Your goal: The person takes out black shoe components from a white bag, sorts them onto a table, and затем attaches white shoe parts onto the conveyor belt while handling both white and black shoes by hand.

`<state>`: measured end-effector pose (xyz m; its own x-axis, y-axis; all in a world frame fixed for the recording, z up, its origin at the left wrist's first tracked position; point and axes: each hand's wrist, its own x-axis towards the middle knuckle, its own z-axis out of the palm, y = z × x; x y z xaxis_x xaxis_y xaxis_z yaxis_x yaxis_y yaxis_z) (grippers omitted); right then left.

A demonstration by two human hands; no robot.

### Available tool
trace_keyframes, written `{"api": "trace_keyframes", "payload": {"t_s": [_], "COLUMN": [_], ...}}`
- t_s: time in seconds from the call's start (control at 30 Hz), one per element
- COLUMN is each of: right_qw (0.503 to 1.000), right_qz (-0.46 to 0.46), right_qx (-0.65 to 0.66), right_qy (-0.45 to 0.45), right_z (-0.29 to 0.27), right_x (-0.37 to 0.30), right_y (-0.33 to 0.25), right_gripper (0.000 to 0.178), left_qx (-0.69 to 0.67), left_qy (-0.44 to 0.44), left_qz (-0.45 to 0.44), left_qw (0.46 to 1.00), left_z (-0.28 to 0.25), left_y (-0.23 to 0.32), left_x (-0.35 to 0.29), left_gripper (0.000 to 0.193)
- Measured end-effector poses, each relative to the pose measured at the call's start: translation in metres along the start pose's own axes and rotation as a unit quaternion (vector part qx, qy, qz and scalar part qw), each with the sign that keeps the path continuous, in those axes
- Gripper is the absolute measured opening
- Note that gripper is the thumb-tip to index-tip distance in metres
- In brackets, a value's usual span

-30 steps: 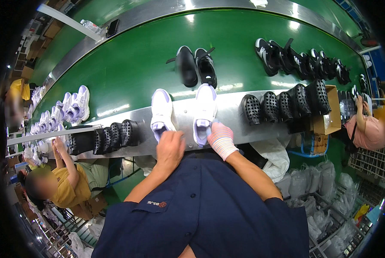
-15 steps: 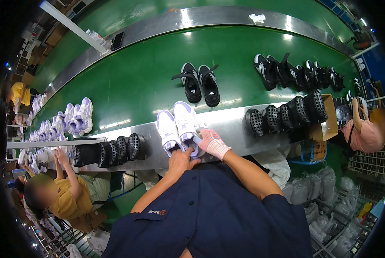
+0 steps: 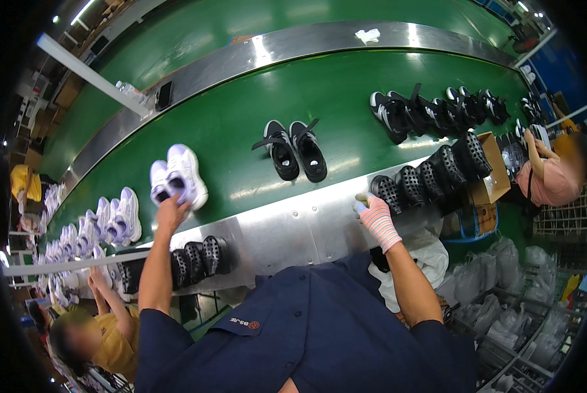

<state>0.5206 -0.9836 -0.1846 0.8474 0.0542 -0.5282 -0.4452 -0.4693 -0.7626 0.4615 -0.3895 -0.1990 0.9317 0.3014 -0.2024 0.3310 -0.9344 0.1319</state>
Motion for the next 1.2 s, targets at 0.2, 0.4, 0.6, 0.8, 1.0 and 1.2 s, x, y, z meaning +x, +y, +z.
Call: {"api": "trace_keyframes", "payload": {"t_s": [0.2, 0.4, 0.6, 0.8, 1.0, 1.2], "right_qw": [0.978, 0.911, 0.886, 0.901, 0.893, 0.892], "right_qz": [-0.116, -0.152, -0.177, -0.194, -0.201, -0.187], "right_qx": [-0.165, -0.383, -0.427, -0.384, -0.386, -0.387], "right_qy": [0.056, 0.031, -0.04, -0.045, -0.12, -0.142], "right_z": [0.019, 0.067, 0.106, 0.053, 0.039, 0.038], "right_x": [0.027, 0.083, 0.145, 0.122, 0.069, 0.03], "right_y": [-0.002, -0.062, -0.075, -0.146, -0.17, -0.157], "right_gripper": [0.058, 0.084, 0.048, 0.043, 0.046, 0.046], "left_qx": [0.179, -0.115, -0.066, -0.251, -0.318, -0.324], "left_qy": [-0.163, 0.06, 0.118, 0.01, -0.107, -0.212], "left_qz": [-0.063, 0.225, 0.262, 0.304, 0.262, 0.222], "left_qw": [0.968, 0.966, 0.956, 0.919, 0.905, 0.895], "left_z": [-0.025, 0.046, 0.111, 0.01, -0.04, -0.056], "left_y": [-0.02, 0.193, 0.294, 0.296, 0.282, 0.276], "left_x": [0.022, 0.011, 0.056, 0.06, 0.022, -0.016], "left_gripper": [0.057, 0.046, 0.04, 0.026, 0.025, 0.027]}}
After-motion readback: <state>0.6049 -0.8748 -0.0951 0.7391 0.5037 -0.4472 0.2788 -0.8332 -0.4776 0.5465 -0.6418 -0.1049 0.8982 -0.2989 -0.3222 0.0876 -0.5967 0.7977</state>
